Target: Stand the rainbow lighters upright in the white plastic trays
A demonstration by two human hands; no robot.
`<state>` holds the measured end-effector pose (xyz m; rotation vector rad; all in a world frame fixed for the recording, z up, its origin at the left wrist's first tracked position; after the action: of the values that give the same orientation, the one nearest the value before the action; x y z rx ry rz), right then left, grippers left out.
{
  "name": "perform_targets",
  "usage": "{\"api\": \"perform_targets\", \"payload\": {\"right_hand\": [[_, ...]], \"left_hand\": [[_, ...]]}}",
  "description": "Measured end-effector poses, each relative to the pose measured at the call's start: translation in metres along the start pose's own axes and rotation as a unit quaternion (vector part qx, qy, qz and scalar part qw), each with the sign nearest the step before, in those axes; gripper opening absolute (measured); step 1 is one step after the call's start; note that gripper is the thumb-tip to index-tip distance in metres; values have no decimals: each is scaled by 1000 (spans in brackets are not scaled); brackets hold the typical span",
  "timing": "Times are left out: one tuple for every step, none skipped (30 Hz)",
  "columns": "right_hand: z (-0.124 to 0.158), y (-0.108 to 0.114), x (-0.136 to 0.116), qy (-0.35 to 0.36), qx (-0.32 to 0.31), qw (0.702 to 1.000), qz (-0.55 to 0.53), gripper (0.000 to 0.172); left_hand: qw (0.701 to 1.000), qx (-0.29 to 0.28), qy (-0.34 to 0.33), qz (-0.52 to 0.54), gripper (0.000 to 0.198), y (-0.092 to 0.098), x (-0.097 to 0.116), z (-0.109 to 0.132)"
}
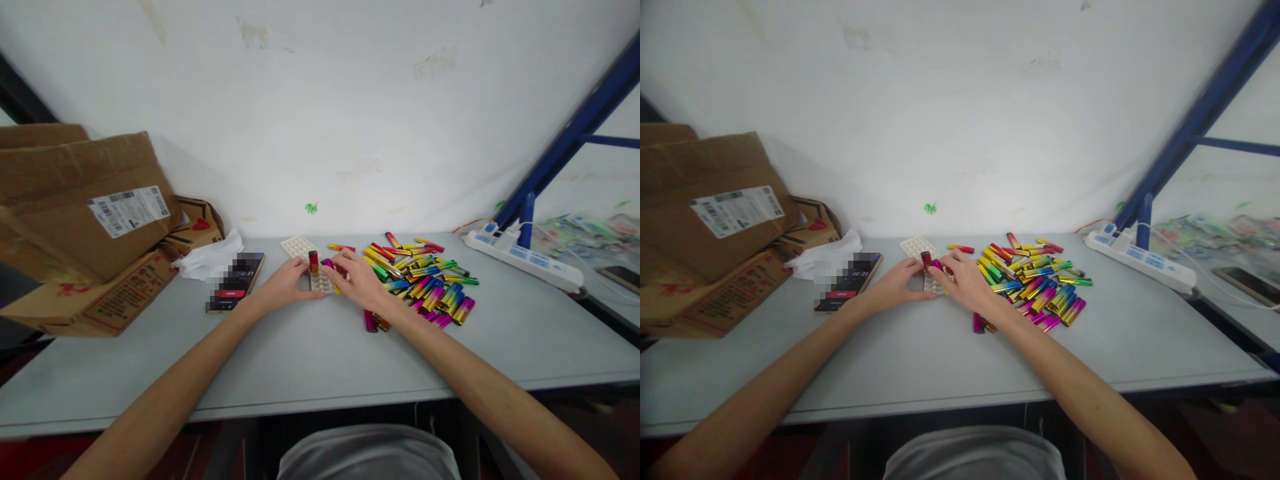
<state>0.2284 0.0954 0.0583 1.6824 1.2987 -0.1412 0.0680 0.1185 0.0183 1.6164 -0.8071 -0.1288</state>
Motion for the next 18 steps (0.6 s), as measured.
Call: {"api": "perform_targets", "payload": {"right_hand": [[-1, 1, 1, -1, 5, 1000, 17, 39], [-2, 1, 3, -10, 10, 1000, 27, 40], [-3, 2, 5, -21, 15, 999, 32, 39], [-4, 2, 8, -29, 19, 999, 36, 38], [-4, 2, 9, -32, 21, 998, 41, 36], [-5, 1, 11, -30, 20, 998, 48, 34], [-6, -1, 12, -26, 11, 998, 56, 32], [-6, -4, 13, -21, -4, 998, 65, 29], [-6, -8, 14, -16, -22, 997, 75, 26], [-7, -13, 15, -12, -44, 995, 84, 24], [-7, -18, 15, -11, -66, 993, 95, 22], [-7, -22, 15, -11, -85, 991, 107, 21], [-7, -26, 16, -12, -101, 987, 121, 21], [-8, -29, 15, -12, -110, 984, 137, 21], [-9, -31, 15, -10, -113, 981, 157, 23], [-11, -32, 13, -5, -111, 977, 182, 24], [-12, -32, 12, 2, -108, 972, 208, 27], [-14, -33, 11, 9, -106, 967, 232, 29]], "left_hand": [[1000, 0, 0, -6, 61, -1, 0, 0], [1000, 0, 0, -11, 61, -2, 0, 0], [1000, 0, 0, -14, 62, -2, -1, 0], [1000, 1, 0, -15, 63, -3, -1, 0], [1000, 3, -1, -12, 64, -4, -2, 0], [1000, 6, -2, -8, 64, -4, -2, 0], [1000, 8, -3, -3, 64, -4, -2, 0], [1000, 10, -3, 0, 64, -4, -2, 0], [1000, 11, -4, 1, 63, -4, -2, 0], [1000, 10, -4, 2, 63, -4, -1, 0], [1000, 9, -5, 2, 62, -4, 0, 0], [1000, 8, -7, 3, 61, -3, 1, 0], [1000, 8, -8, 6, 61, -3, 1, 0], [1000, 9, -10, 9, 60, -2, 2, 0], [1000, 11, -10, 11, 59, -2, 3, 0], [1000, 12, -11, 10, 58, -2, 3, 0], [1000, 13, -10, 7, 58, -2, 3, 0], [1000, 12, -8, 2, 57, -2, 2, -1]]}}
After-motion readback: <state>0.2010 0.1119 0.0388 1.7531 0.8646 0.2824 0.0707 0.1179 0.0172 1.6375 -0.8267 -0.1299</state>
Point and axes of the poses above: each hand's wrist, its own z-axis away from the middle knuckle, its own y-axis out of the back of the hand, x = y × z, the point moved 7 cm from there along -z, towards the middle knuckle, and after that the axes turned 5 degrees about -z, right-handed, at the moved point
